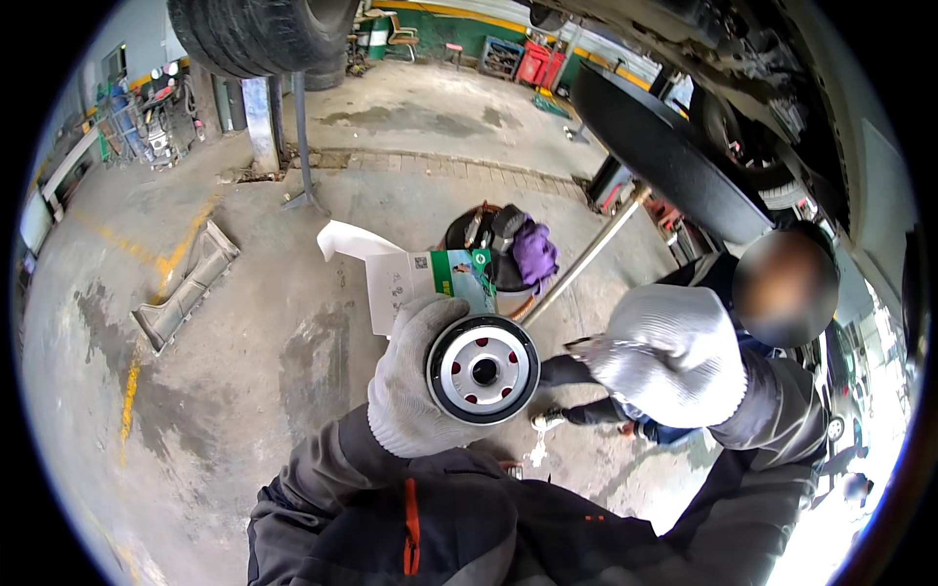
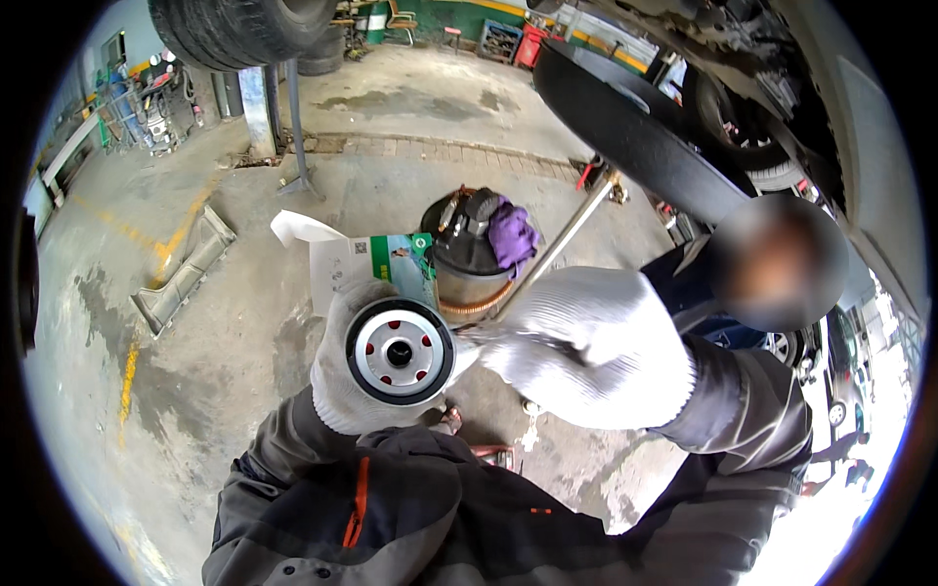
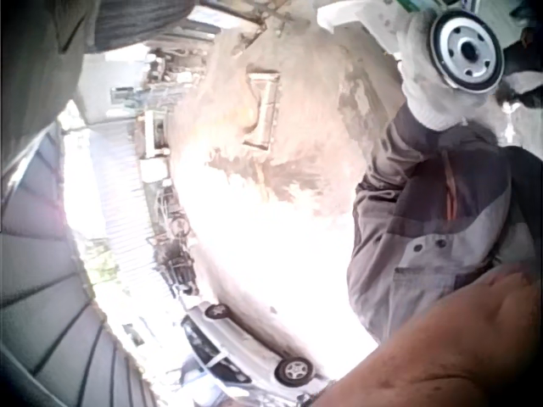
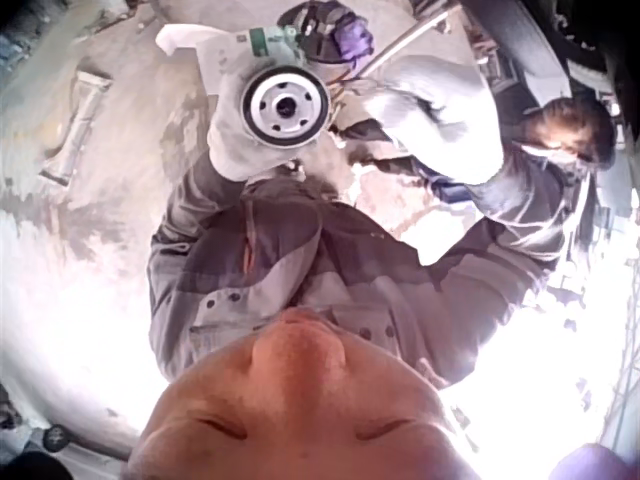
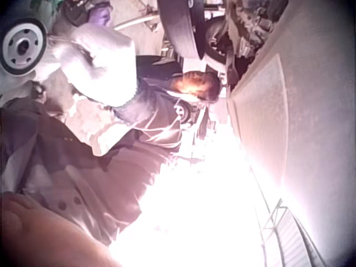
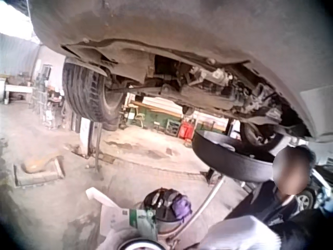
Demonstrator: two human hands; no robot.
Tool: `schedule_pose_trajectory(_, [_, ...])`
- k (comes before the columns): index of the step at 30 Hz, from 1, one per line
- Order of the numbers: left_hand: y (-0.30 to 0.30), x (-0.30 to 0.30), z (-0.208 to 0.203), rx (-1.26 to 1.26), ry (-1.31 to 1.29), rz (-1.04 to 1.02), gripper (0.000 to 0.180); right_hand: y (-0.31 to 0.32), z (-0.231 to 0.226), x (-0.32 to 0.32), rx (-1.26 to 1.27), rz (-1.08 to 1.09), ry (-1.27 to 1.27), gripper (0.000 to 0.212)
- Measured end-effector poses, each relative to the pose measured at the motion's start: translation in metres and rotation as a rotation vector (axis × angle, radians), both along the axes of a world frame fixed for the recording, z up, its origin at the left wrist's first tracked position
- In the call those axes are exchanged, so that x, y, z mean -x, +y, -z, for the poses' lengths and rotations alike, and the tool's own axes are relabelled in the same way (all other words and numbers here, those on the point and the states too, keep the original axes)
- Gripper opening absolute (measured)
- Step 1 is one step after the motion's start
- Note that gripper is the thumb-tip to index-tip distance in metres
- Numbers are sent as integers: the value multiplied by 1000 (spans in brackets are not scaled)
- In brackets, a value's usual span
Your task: The person removes an oil filter from the underside of a raised car, then installs a new oil filter by hand. The person also wipes the engine area with a cloth and positions an oil drain pan beneath the vehicle.
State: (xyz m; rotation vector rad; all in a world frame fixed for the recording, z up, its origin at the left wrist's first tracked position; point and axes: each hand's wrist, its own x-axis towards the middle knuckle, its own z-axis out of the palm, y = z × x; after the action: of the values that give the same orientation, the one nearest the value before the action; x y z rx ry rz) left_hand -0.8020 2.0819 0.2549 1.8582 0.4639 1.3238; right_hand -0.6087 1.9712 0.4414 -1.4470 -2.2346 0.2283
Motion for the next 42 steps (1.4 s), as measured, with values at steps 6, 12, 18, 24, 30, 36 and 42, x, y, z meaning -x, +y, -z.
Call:
schedule_pose_trajectory(6, [-10,20,-4,-88,44,12,87,-8,7,23,415,176,216,16])
schedule_pose_trajectory(12, [-14,30,-6,-110,15,21,85,-5,6,38,540,239,340,19])
schedule_pose_trajectory(18, [-16,31,-11,-105,-33,12,84,0,3,37,531,286,286,21])
schedule_pose_trajectory(24, [-12,31,-17,-221,-30,-46,81,5,-6,39,612,299,246,21])
schedule_pose_trajectory(30, [-12,27,-15,-217,-48,-71,80,12,-8,33,632,292,193,20])
schedule_pose_trajectory(36, [-14,26,-15,-222,-42,-71,81,13,-5,28,580,244,148,20])
schedule_pose_trajectory(42, [-20,27,-15,-192,2,-105,82,12,-5,25,553,170,85,24])
